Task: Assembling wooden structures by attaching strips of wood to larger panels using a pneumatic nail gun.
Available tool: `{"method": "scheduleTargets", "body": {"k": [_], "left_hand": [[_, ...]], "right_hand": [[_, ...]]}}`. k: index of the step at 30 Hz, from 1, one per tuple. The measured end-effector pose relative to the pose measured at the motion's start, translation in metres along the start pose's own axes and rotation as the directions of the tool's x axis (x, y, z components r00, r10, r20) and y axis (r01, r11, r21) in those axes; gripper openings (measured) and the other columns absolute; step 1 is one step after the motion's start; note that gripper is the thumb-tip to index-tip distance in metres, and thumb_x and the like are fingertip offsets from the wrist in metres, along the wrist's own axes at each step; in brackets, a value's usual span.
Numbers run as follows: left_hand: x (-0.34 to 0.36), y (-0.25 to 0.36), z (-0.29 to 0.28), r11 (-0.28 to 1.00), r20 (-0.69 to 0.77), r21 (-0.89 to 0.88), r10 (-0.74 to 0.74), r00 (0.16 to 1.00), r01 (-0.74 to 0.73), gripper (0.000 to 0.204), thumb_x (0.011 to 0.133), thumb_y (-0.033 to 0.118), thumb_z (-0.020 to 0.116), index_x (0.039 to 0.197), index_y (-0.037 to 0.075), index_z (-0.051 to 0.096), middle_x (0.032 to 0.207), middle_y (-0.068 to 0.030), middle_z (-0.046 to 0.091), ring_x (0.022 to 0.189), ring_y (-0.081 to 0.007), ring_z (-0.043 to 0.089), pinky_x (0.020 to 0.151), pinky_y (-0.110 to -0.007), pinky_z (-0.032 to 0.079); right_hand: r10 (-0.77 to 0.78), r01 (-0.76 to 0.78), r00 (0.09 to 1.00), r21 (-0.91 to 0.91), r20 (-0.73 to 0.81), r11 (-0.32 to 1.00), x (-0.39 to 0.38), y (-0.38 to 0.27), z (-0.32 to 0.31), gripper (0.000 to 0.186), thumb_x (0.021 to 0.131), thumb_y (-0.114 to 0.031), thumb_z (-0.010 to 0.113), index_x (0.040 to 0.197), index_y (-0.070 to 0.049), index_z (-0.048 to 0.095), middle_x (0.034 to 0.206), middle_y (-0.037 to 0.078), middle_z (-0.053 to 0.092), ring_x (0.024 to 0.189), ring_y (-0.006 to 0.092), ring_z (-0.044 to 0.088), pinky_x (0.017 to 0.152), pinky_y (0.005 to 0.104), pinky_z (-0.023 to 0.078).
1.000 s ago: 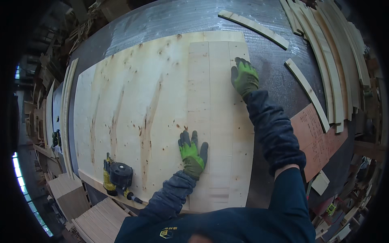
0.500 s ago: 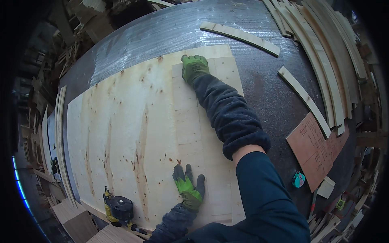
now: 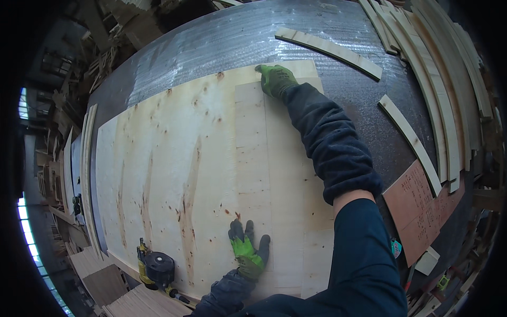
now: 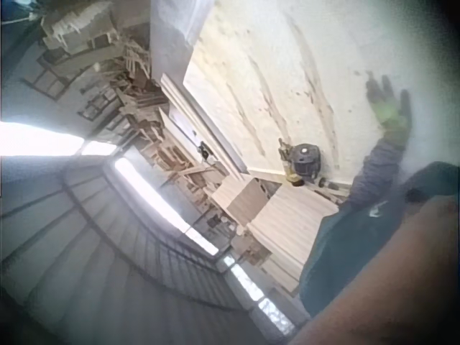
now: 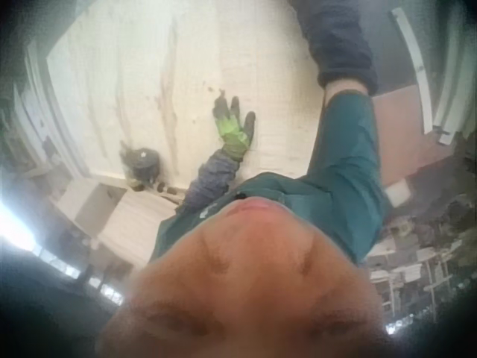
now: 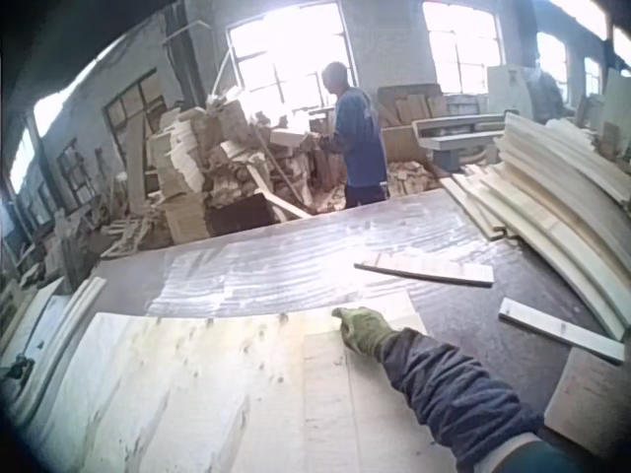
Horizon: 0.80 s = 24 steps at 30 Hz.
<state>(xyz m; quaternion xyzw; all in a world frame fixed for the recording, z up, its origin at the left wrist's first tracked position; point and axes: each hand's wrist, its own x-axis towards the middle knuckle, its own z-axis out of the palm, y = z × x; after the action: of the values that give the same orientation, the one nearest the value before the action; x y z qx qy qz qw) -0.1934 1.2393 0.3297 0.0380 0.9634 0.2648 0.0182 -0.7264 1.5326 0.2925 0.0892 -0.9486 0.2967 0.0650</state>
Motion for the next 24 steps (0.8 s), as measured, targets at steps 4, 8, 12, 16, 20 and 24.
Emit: {"method": "scheduleTargets", "body": {"k": [4, 8, 12, 16, 20, 24], "left_hand": [[-0.001, -0.001, 0.001, 0.998, -0.018, 0.061, -0.012, 1.0, 0.013, 0.086, 0.108, 0.035, 0.093, 0.179, -0.003, 0.063, 0.192, -0.0415, 0.043, 0.178, -0.0654, 0.041, 0.146, -0.077, 0.031], [0.009, 0.021, 0.021, 0.996, 0.006, 0.08, 0.04, 0.999, -0.04, 0.088, 0.102, 0.028, 0.093, 0.176, -0.01, 0.064, 0.192, -0.0421, 0.041, 0.177, -0.065, 0.04, 0.146, -0.073, 0.034], [0.009, 0.027, 0.028, 0.991, 0.005, 0.133, 0.032, 0.999, -0.032, 0.087, 0.102, 0.026, 0.09, 0.177, -0.01, 0.064, 0.192, -0.0419, 0.042, 0.175, -0.0659, 0.042, 0.145, -0.073, 0.036], [0.007, 0.032, 0.031, 0.993, -0.007, 0.12, 0.009, 1.0, -0.009, 0.086, 0.104, 0.026, 0.088, 0.177, -0.01, 0.063, 0.192, -0.0413, 0.042, 0.174, -0.0659, 0.043, 0.145, -0.072, 0.038], [0.005, 0.037, 0.032, 0.991, -0.028, 0.133, -0.002, 1.0, 0.006, 0.085, 0.105, 0.028, 0.087, 0.177, -0.01, 0.064, 0.192, -0.0406, 0.043, 0.174, -0.064, 0.044, 0.145, -0.07, 0.039], [0.002, 0.049, 0.035, 0.994, -0.051, 0.096, 0.063, 0.997, -0.058, 0.078, 0.109, 0.032, 0.089, 0.171, -0.011, 0.067, 0.184, -0.0456, 0.047, 0.165, -0.0699, 0.049, 0.136, -0.075, 0.044]], "right_hand": [[0.095, -0.095, 0.995, -0.012, -0.015, 0.995, -0.004, 0.003, 0.002, 0.053, 0.117, -0.029, 0.069, 0.169, -0.026, 0.08, 0.145, 0.024, 0.088, 0.134, 0.0438, 0.084, 0.122, 0.0567, 0.063], [0.007, 0.002, 0.999, 0.206, -0.045, 0.978, -0.002, 0.08, -0.004, 0.052, 0.118, -0.037, 0.074, 0.169, -0.028, 0.079, 0.13, 0.03, 0.088, 0.125, 0.0527, 0.084, 0.116, 0.0599, 0.064], [0.034, -0.029, 0.999, 0.117, -0.04, 0.993, -0.002, 0.06, -0.011, 0.055, 0.118, -0.042, 0.075, 0.172, -0.032, 0.077, 0.131, 0.028, 0.089, 0.125, 0.0524, 0.084, 0.119, 0.0583, 0.064], [0.02, -0.026, 0.998, 0.093, 0.058, 0.995, -0.003, 0.056, -0.026, 0.05, 0.122, -0.031, 0.07, 0.172, -0.036, 0.078, 0.135, 0.025, 0.09, 0.126, 0.0458, 0.086, 0.122, 0.0538, 0.063], [0.037, -0.059, 0.989, 0.158, 0.141, 0.986, 0.0, 0.051, -0.032, 0.05, 0.122, -0.032, 0.069, 0.171, -0.035, 0.078, 0.141, 0.022, 0.09, 0.131, 0.0428, 0.086, 0.123, 0.0509, 0.063], [0.033, -0.043, 0.997, 0.15, 0.069, 0.988, 0.0, 0.073, -0.034, 0.051, 0.121, -0.033, 0.069, 0.171, -0.035, 0.079, 0.136, 0.022, 0.091, 0.126, 0.0452, 0.086, 0.12, 0.0519, 0.064]]}}
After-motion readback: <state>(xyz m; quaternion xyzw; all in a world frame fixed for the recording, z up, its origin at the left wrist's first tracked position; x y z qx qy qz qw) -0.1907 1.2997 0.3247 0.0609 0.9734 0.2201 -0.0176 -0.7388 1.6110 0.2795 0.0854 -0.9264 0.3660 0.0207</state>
